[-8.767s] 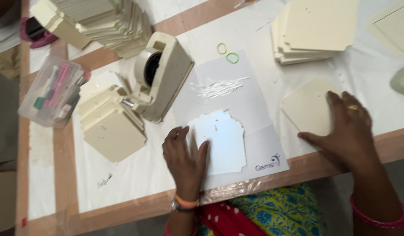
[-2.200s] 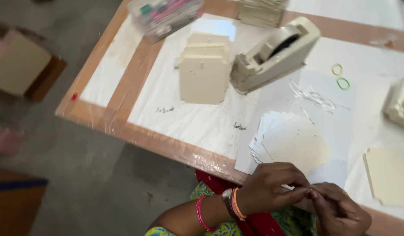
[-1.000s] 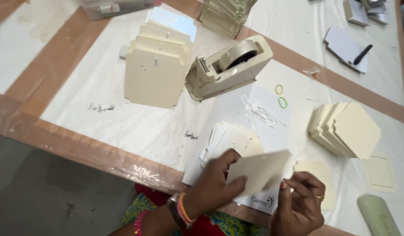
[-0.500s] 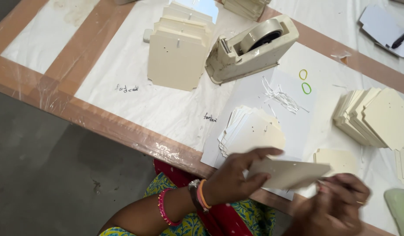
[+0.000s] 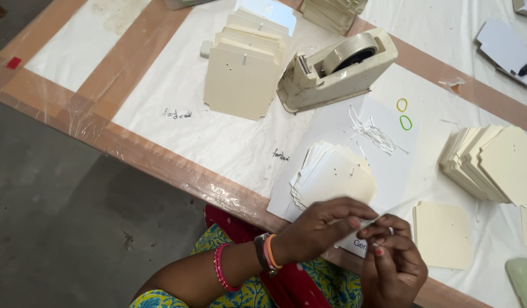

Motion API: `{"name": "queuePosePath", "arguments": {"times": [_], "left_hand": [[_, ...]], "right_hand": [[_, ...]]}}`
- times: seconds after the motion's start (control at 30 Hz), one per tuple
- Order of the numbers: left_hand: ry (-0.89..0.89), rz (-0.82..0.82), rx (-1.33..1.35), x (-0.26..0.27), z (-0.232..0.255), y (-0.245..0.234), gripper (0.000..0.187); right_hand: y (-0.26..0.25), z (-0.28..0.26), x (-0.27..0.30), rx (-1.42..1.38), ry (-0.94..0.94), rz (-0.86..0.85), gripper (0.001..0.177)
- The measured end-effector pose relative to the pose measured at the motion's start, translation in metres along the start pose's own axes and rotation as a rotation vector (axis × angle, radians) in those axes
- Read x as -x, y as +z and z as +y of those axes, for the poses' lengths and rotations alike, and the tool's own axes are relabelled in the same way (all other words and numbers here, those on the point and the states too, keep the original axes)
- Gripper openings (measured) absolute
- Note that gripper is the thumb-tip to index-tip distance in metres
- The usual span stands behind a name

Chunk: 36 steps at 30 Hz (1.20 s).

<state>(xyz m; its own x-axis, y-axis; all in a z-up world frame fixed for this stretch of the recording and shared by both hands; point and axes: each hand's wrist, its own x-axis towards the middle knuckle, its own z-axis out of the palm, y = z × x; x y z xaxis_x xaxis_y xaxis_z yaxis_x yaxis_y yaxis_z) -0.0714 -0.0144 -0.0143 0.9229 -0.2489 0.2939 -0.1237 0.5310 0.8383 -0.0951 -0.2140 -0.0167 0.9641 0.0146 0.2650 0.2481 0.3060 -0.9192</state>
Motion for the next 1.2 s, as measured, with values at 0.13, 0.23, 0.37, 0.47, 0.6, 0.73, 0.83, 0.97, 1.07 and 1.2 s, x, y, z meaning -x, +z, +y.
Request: {"name": "queuePosePath", "arguments": {"times": [0.13,0.23,0.37,0.47,0.6,0.73,0.83,0.97,1.07,1.2], "left_hand": [[-0.13,-0.128,0.261,0.004,0.003,-0.003,0.049],[-0.143,-0.127,0.123,0.009,-0.008,0.0,0.048],[-0.083,-0.093,-0.074,0.007,0.013,0.005,0.049],[-0.03,-0.122,-0.109,0.005,0.025,0.009,0.055],[0.08,-0.133,-0.173,0.009,0.024,0.01,0.051],[0.133,-0.132,-0.205,0.011,0.022,0.011,0.049],[0.11,-0.142,-0.251,0.011,0.022,0.013,0.054],[0.096,-0.145,-0.304,0.011,0.022,0.014,0.061],[0.1,-0.141,-0.33,0.012,0.022,0.016,0.062],[0.126,-0.143,-0.369,0.012,0.02,0.019,0.064]], "right_hand": [[0.034,-0.014,-0.004,0.336,-0.123,0.018,0.004],[0.045,-0.02,-0.003,0.494,-0.133,0.089,0.008],[0.056,-0.031,-0.008,0.731,-0.266,0.229,0.006],[0.069,-0.038,-0.018,0.831,-0.358,0.299,0.008],[0.07,-0.036,-0.022,0.83,-0.411,0.299,0.01],[0.066,-0.033,-0.021,0.844,-0.419,0.286,0.011],[0.06,-0.032,-0.019,0.848,-0.399,0.304,0.011],[0.051,-0.028,-0.018,0.853,-0.407,0.288,0.009],[0.057,-0.03,-0.019,0.851,-0.412,0.298,0.009],[0.06,-0.033,-0.018,0.882,-0.438,0.294,0.01]]}}
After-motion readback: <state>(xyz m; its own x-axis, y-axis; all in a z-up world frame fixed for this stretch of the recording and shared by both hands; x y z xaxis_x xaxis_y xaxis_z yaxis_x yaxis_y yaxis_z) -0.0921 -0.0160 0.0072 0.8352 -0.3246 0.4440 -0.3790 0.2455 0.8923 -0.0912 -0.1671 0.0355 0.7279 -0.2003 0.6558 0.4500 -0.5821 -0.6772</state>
